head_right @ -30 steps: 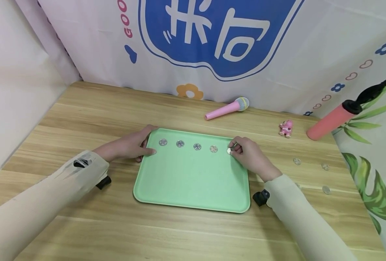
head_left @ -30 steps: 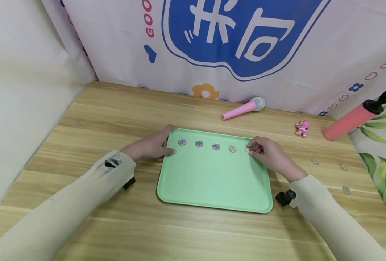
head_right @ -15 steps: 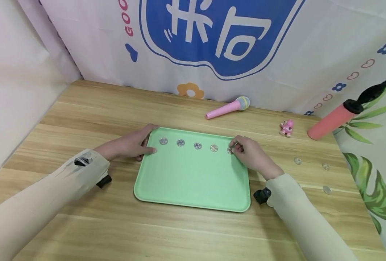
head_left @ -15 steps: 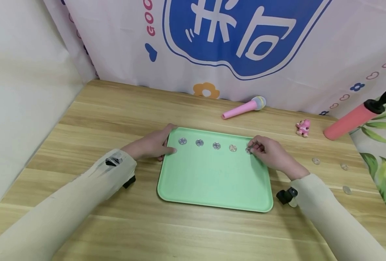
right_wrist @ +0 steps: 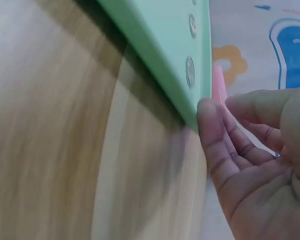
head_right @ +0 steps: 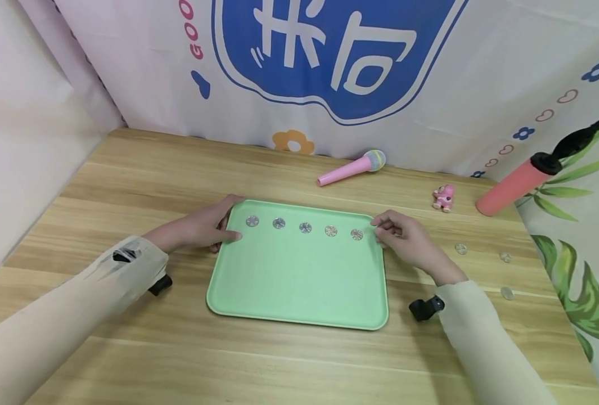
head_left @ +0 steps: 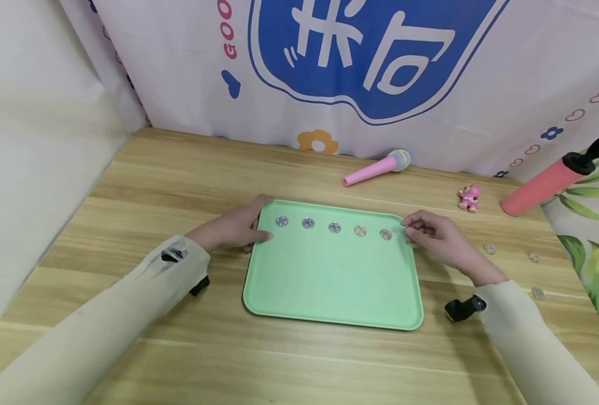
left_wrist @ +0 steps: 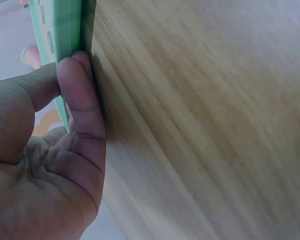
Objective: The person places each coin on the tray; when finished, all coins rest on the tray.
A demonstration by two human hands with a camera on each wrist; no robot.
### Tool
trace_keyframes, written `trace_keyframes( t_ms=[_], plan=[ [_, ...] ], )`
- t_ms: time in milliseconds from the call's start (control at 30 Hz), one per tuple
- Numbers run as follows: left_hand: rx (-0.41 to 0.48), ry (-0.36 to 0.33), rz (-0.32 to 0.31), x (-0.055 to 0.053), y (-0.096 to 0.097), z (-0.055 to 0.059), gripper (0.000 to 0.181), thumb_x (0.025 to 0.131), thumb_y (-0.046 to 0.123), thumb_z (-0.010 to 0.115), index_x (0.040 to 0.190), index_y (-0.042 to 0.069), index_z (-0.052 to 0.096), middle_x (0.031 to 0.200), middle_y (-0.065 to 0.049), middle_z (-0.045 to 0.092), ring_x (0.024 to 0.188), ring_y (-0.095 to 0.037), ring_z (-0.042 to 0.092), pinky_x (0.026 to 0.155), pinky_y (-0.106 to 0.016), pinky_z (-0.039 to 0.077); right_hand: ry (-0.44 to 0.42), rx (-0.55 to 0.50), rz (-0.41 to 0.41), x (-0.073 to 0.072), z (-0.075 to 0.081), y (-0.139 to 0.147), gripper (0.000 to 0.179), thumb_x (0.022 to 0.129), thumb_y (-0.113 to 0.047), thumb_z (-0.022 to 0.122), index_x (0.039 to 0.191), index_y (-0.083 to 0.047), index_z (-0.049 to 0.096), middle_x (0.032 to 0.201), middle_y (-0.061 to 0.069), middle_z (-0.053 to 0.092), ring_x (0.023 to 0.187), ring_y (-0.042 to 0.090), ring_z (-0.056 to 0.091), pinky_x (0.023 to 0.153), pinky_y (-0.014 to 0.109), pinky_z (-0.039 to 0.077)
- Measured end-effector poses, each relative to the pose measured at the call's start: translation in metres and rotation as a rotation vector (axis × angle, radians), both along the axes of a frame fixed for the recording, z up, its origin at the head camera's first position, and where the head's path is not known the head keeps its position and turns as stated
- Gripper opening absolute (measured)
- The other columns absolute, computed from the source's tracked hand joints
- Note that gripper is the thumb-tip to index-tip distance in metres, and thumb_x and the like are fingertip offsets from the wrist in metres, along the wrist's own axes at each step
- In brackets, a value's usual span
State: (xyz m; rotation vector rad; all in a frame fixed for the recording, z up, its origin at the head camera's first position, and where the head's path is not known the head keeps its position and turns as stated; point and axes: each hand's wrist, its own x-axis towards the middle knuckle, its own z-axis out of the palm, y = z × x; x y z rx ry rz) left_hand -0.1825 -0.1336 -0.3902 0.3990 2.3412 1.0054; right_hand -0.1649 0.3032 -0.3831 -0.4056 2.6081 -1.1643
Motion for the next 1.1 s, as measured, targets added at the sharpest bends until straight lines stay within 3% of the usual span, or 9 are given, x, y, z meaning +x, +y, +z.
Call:
trace_keyframes(
  t_ms=[133, 333, 500, 633, 800, 900, 1100],
  plan=[
    [0.001, 0.001, 0.004, 0.0, -0.001, 0.001, 0.078, 0.104, 0.013, 0.064, 0.165, 0.013, 0.016, 0.079, -0.009, 0.057, 0.063, -0.018, 0.061, 0.061, -0.03, 0.056, 0.037, 0.038, -0.082, 0.004, -0.002, 0.017, 0.024, 0.107, -0.008, 0.058, 0.125, 0.007, 0.062, 0.109, 0.023, 0.067, 0.084, 0.003, 0.064, 0.072, 0.021, 0.059],
    [0.005, -0.005, 0.007, 0.001, 0.0, 0.0, 0.078, 0.104, 0.013, 0.064, 0.165, 0.013, 0.016, 0.079, -0.009, 0.057, 0.063, -0.018, 0.061, 0.061, -0.03, 0.055, 0.124, 0.206, -0.203, 0.009, -0.01, 0.054, 0.025, 0.104, -0.009, 0.062, 0.122, 0.008, 0.063, 0.109, 0.024, 0.067, 0.081, -0.005, 0.053, 0.07, 0.012, 0.048],
    [0.001, -0.006, 0.006, 0.001, 0.0, 0.0, 0.078, 0.104, 0.013, 0.064, 0.165, 0.013, 0.015, 0.08, -0.01, 0.057, 0.063, -0.018, 0.061, 0.062, -0.03, 0.055, 0.097, 0.31, -0.289, 0.015, -0.014, 0.085, 0.031, 0.106, -0.014, 0.06, 0.125, 0.011, 0.059, 0.114, 0.03, 0.065, 0.08, -0.009, 0.049, 0.067, 0.011, 0.045],
    [-0.006, 0.0, 0.006, 0.0, 0.0, 0.001, 0.078, 0.104, 0.014, 0.064, 0.165, 0.013, 0.015, 0.079, -0.009, 0.057, 0.063, -0.018, 0.061, 0.062, -0.03, 0.055, 0.034, 0.361, -0.343, 0.02, -0.014, 0.102, 0.038, 0.108, -0.019, 0.056, 0.129, 0.013, 0.054, 0.117, 0.034, 0.062, 0.086, 0.006, 0.057, 0.066, 0.014, 0.046],
    [-0.012, 0.006, 0.005, 0.0, 0.0, 0.002, 0.079, 0.104, 0.013, 0.065, 0.165, 0.012, 0.015, 0.077, -0.009, 0.057, 0.062, -0.018, 0.061, 0.061, -0.03, 0.055, -0.043, 0.407, -0.392, 0.023, -0.01, 0.112, 0.05, 0.109, -0.027, 0.054, 0.135, 0.014, 0.047, 0.126, 0.041, 0.055, 0.105, 0.046, 0.06, 0.077, 0.041, 0.054],
    [-0.012, 0.006, 0.009, 0.0, 0.0, 0.002, 0.079, 0.104, 0.013, 0.065, 0.166, 0.012, 0.015, 0.077, -0.009, 0.056, 0.062, -0.018, 0.061, 0.061, -0.03, 0.055, -0.08, 0.414, -0.41, 0.024, -0.008, 0.116, 0.058, 0.109, -0.033, 0.055, 0.138, 0.015, 0.043, 0.131, 0.044, 0.051, 0.113, 0.054, 0.056, 0.083, 0.054, 0.053],
    [-0.016, 0.002, 0.012, 0.001, 0.001, 0.003, 0.08, 0.104, 0.013, 0.065, 0.166, 0.012, 0.016, 0.078, -0.009, 0.057, 0.062, -0.018, 0.061, 0.061, -0.03, 0.055, -0.116, 0.434, -0.444, 0.026, -0.007, 0.124, 0.065, 0.107, -0.041, 0.056, 0.134, 0.017, 0.043, 0.13, 0.045, 0.051, 0.11, 0.052, 0.057, 0.074, 0.039, 0.052]
  ],
)
